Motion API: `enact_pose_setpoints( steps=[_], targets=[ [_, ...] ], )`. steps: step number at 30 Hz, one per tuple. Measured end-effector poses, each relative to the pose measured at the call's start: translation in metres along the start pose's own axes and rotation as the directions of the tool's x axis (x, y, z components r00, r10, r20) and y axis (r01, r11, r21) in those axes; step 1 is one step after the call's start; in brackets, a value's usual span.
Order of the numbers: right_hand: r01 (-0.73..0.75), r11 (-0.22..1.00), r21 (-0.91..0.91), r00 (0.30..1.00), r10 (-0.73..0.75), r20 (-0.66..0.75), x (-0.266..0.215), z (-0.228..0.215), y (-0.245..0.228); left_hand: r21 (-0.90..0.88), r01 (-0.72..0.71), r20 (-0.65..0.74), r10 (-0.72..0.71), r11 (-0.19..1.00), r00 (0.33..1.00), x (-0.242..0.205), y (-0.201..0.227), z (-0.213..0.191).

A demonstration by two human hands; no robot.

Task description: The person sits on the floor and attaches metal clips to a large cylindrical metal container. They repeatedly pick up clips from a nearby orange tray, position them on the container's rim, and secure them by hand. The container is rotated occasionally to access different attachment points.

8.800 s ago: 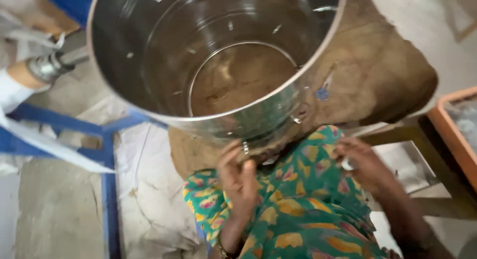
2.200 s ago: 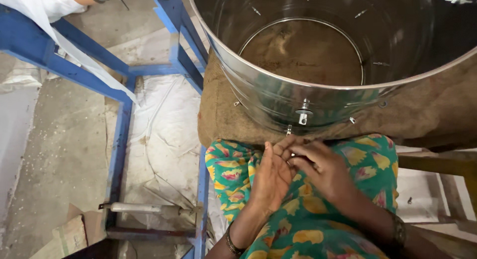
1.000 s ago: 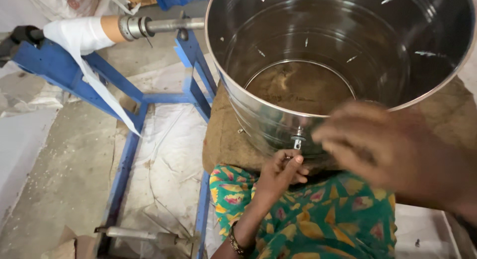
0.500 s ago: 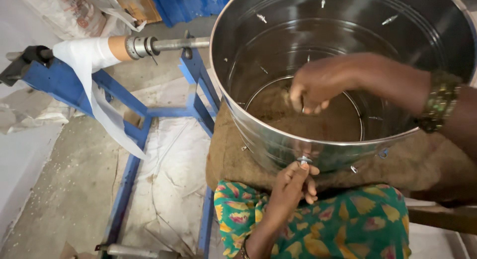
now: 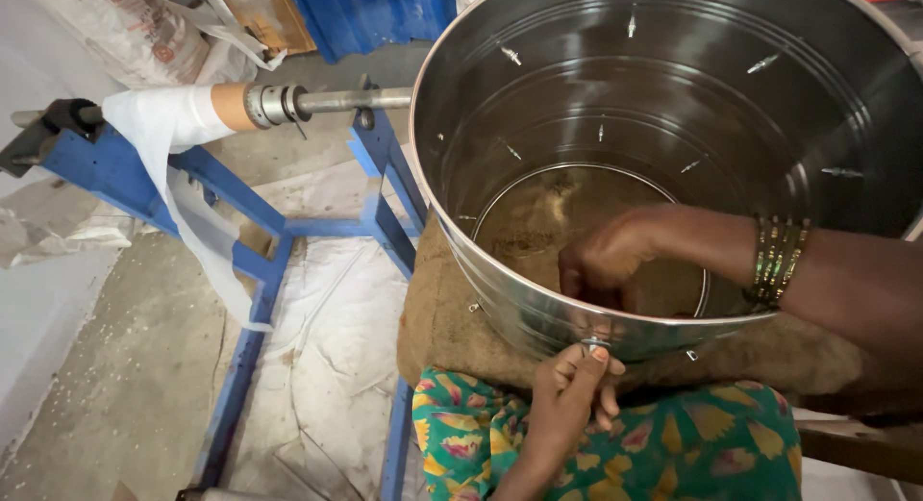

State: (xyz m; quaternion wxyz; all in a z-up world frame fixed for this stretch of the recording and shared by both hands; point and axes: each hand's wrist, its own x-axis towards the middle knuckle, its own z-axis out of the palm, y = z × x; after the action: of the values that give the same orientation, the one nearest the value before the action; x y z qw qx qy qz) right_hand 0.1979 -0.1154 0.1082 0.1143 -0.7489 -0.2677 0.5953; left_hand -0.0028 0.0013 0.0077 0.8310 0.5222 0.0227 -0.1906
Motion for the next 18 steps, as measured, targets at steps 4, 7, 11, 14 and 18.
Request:
enact_pose_setpoints(
  steps=[4, 7, 11, 14, 18],
  targets=[
    [-0.022, 0.984, 0.174, 0.995, 0.004, 0.103, -0.002, 0.000, -0.006, -0.024, -0.003, 0.015, 0.004, 1.000, 1.000, -0.001, 0.001, 0.002],
    [-0.103, 0.990, 0.099, 0.993, 0.097, 0.067, 0.000, 0.000, -0.005, -0.023, -0.011, 0.019, 0.011, 1.000, 1.000, -0.001, 0.001, 0.003],
    [-0.010, 0.972, -0.234, 1.000, 0.007, -0.013, 0.007, -0.002, -0.001, -0.008, 0.032, 0.002, -0.032, 0.999, 0.999, -0.002, 0.002, 0.003],
    [-0.004, 0.970, -0.242, 0.996, 0.025, 0.083, 0.013, -0.001, 0.000, -0.020, -0.009, 0.020, 0.009, 1.000, 1.000, -0.002, 0.000, 0.003],
    [0.091, 0.987, -0.135, 0.988, -0.072, 0.140, 0.017, -0.003, 0.010, -0.012, -0.003, 0.009, 0.003, 1.000, 1.000, 0.000, -0.002, 0.003]
  ],
)
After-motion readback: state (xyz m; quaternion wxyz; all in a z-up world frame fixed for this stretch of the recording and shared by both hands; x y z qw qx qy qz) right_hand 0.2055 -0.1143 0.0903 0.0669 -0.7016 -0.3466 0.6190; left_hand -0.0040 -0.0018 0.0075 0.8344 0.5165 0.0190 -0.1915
